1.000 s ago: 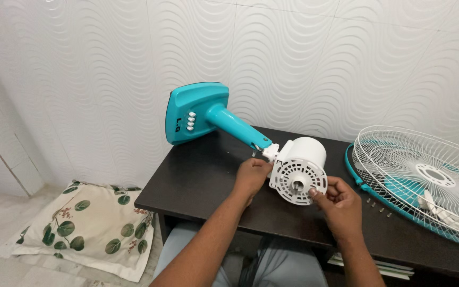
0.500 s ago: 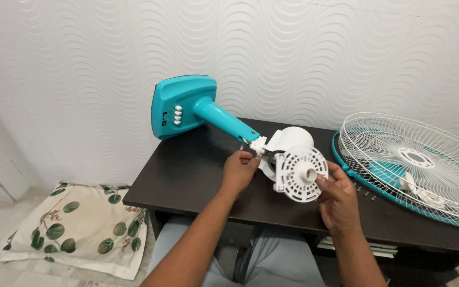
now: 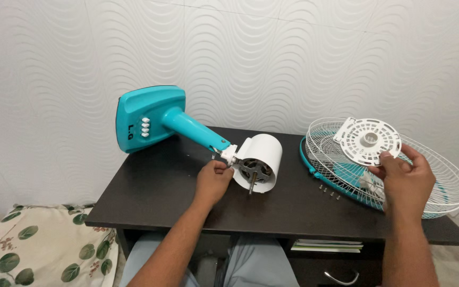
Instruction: The person uses a screwdriver to remove screws from the back cover of a fan motor, then detaches the cover to expose the internal components. The person continues to unscrew and separate parts of the motor housing.
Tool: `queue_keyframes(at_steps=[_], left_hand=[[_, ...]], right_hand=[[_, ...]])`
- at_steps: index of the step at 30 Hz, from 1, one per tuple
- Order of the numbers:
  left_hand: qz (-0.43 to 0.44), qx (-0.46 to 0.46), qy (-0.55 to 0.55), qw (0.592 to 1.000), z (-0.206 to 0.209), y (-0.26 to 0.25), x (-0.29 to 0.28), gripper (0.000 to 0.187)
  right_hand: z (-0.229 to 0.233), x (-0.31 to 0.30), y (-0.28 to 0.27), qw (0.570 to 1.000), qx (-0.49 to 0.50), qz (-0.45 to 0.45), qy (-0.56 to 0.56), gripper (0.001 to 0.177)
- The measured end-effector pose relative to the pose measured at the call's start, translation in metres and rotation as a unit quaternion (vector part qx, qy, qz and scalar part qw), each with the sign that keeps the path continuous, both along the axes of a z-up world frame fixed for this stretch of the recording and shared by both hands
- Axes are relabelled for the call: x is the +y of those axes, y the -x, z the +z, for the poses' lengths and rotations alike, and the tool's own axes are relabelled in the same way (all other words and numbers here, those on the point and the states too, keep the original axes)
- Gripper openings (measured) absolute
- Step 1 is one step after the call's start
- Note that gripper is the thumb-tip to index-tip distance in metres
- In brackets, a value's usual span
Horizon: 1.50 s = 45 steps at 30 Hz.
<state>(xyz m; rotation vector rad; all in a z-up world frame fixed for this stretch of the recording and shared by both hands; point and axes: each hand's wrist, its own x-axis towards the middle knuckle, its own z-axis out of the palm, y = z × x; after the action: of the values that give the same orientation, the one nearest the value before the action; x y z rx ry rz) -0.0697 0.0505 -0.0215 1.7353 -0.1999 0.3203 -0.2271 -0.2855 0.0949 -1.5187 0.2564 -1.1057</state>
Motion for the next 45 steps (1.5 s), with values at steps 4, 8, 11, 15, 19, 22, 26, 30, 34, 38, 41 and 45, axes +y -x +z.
queue_keyframes(at_steps=[4, 8, 11, 15, 19, 22, 26, 30, 34, 38, 41, 45], left_hand=[[0.004, 0.008, -0.014, 1.0, 0.002, 0.002, 0.001, 0.035], [0.019, -0.006, -0.004, 1.0, 0.005, 0.003, -0.001, 0.033], [0.036, -0.025, 0.006, 0.999, 0.012, 0.012, 0.002, 0.029], [0.074, -0.077, 0.023, 0.994, 0.025, 0.04, 0.01, 0.018], [-0.034, -0.118, 0.132, 0.984, 0.016, 0.094, 0.026, 0.018], [-0.172, -0.073, 0.163, 0.969, -0.005, 0.143, 0.041, 0.023], [-0.267, 0.03, 0.121, 0.956, -0.025, 0.17, 0.051, 0.022], [-0.299, 0.139, 0.008, 0.944, -0.046, 0.168, 0.054, 0.023], [-0.281, 0.14, -0.06, 0.948, -0.074, 0.146, 0.05, 0.019], [-0.237, 0.127, -0.207, 0.941, -0.118, 0.106, 0.047, 0.012], [-0.211, 0.128, -0.348, 0.905, -0.153, 0.066, 0.038, 0.027], [-0.238, 0.173, -0.477, 0.828, -0.192, 0.02, 0.027, 0.046]], right_hand=[[0.003, -0.059, -0.029, 0.923, 0.273, -0.201, 0.183, 0.053], [-0.016, -0.108, -0.066, 0.884, 0.328, -0.214, 0.254, 0.05], [-0.026, -0.128, -0.087, 0.852, 0.385, -0.205, 0.289, 0.047], [-0.028, -0.127, -0.09, 0.82, 0.417, -0.222, 0.322, 0.047], [-0.038, -0.102, -0.058, 0.816, 0.213, -0.322, 0.429, 0.035], [-0.051, -0.067, -0.036, 0.823, 0.07, -0.34, 0.449, 0.016], [-0.062, -0.016, -0.021, 0.844, 0.0, -0.297, 0.447, 0.01], [-0.07, 0.021, -0.012, 0.849, -0.031, -0.276, 0.45, 0.004], [-0.075, 0.044, -0.005, 0.846, -0.056, -0.246, 0.47, 0.001], [-0.086, 0.067, 0.004, 0.87, -0.055, -0.19, 0.451, 0.007], [-0.091, 0.082, 0.007, 0.892, -0.026, -0.148, 0.425, 0.005], [-0.091, 0.087, 0.007, 0.907, -0.008, -0.129, 0.402, 0.006]])
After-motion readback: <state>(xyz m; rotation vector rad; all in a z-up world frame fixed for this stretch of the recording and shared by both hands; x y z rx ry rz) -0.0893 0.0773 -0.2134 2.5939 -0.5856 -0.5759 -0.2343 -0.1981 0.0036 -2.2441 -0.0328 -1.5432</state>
